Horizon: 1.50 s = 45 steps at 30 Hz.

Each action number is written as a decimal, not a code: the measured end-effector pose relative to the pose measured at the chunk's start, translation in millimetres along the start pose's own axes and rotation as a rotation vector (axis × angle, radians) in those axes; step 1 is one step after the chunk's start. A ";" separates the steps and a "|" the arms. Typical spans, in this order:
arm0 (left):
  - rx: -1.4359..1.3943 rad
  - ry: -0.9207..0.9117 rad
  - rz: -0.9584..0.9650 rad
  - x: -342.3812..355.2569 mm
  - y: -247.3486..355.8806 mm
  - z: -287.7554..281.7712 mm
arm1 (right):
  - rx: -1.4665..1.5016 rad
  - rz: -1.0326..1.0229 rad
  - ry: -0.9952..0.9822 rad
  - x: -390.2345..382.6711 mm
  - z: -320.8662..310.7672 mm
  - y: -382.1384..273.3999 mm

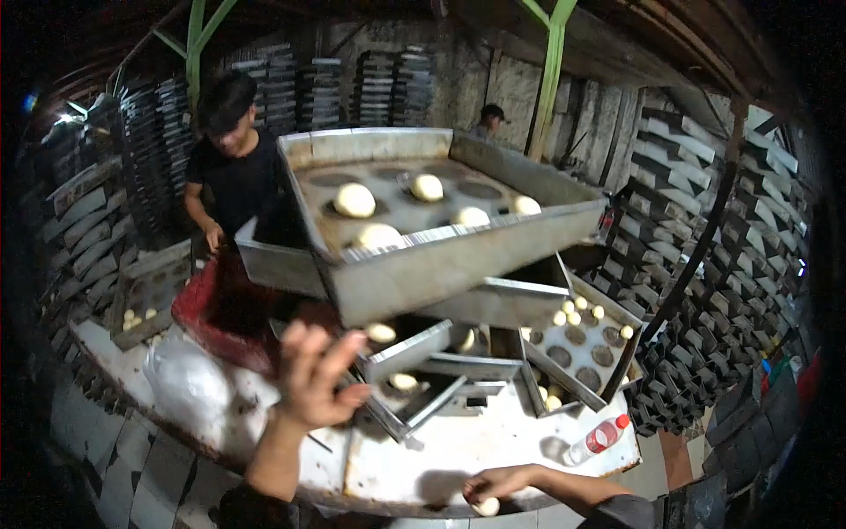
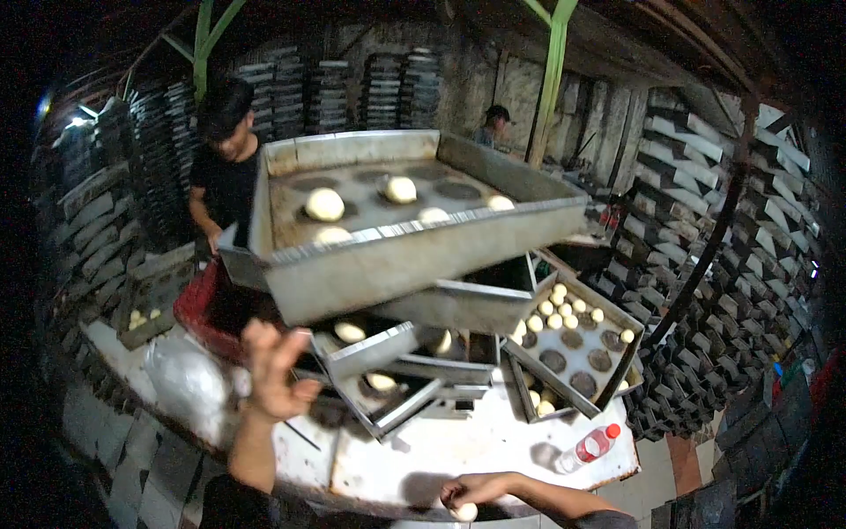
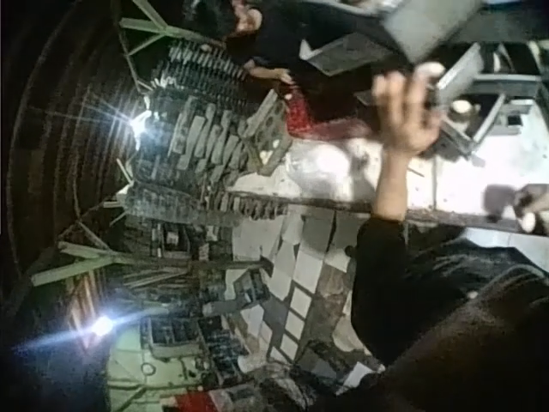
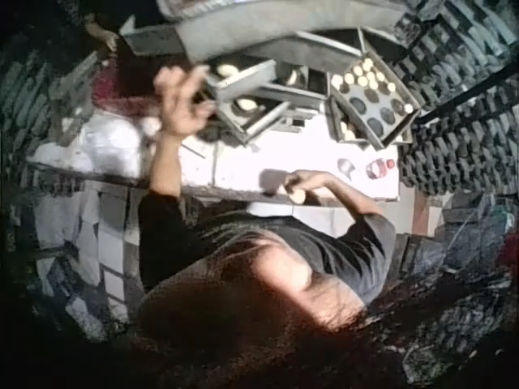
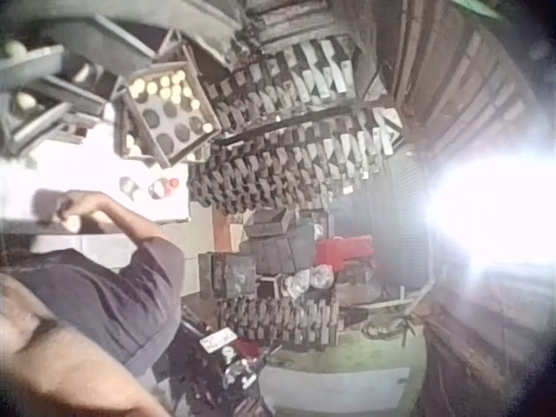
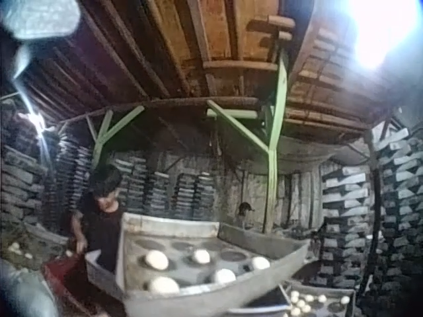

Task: Filling dough with red jam and arranging them in metal trays.

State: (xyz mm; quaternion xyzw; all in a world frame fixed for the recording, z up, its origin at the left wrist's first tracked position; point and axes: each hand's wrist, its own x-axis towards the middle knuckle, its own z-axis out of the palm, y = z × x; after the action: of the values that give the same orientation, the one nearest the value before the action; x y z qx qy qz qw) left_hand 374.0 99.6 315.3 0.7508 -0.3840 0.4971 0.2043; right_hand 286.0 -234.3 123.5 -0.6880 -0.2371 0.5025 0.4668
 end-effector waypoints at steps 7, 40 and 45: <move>-0.378 0.113 -0.130 5.7 -19.8 35.7 | -0.696 -0.801 1.101 -170.1 -44.2 -381.6; 0.317 0.190 -0.622 -19.6 -0.5 52.8 | -1.110 0.843 1.155 -342.3 -437.1 230.5; 0.263 0.172 -0.783 -13.3 16.4 35.3 | -1.077 0.973 1.131 -323.2 -436.5 218.2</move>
State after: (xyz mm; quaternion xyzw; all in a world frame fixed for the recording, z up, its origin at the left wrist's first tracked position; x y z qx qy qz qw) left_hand 379.3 70.1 287.1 0.8156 0.0154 0.4873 0.3117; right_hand 529.6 -766.4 109.1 -0.9797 0.1401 0.0539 -0.1332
